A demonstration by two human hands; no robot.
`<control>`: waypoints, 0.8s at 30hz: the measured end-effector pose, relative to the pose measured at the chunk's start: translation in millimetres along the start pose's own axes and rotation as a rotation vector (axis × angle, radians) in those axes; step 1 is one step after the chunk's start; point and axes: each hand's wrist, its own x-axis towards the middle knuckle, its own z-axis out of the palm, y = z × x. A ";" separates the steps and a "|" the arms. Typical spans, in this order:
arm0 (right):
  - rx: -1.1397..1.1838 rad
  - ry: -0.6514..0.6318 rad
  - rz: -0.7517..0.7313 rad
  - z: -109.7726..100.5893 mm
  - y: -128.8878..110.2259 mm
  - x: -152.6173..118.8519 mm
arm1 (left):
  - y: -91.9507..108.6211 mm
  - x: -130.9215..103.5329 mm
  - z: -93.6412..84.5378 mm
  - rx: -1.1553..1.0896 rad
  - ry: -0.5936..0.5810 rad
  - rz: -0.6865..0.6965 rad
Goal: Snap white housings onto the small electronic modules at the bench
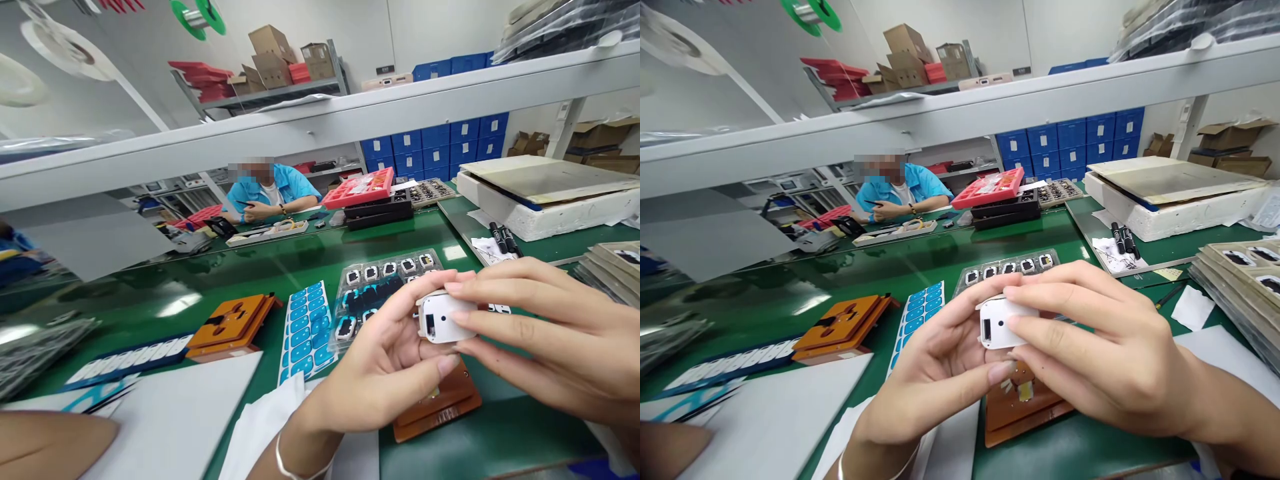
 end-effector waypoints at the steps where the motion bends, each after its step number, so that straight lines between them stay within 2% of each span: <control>1: -0.006 -0.003 0.001 -0.3 -0.6 0.3 | 0.4 -0.5 0.6 -0.006 -0.007 0.003; 9: 0.027 -0.034 0.034 -2.6 -2.5 3.7 | 1.4 -1.4 6.3 0.000 0.024 0.050; 14: 0.000 -0.039 0.055 -1.5 -5.9 2.7 | 1.5 -4.5 8.2 -0.047 0.052 0.001; 20: 0.029 -0.063 0.075 -2.6 -8.2 1.1 | 0.4 -3.8 5.9 -0.071 -0.029 0.025; 24: 0.035 -0.061 0.068 -5.0 -6.3 2.7 | -0.9 -3.2 6.3 -0.077 -0.025 0.016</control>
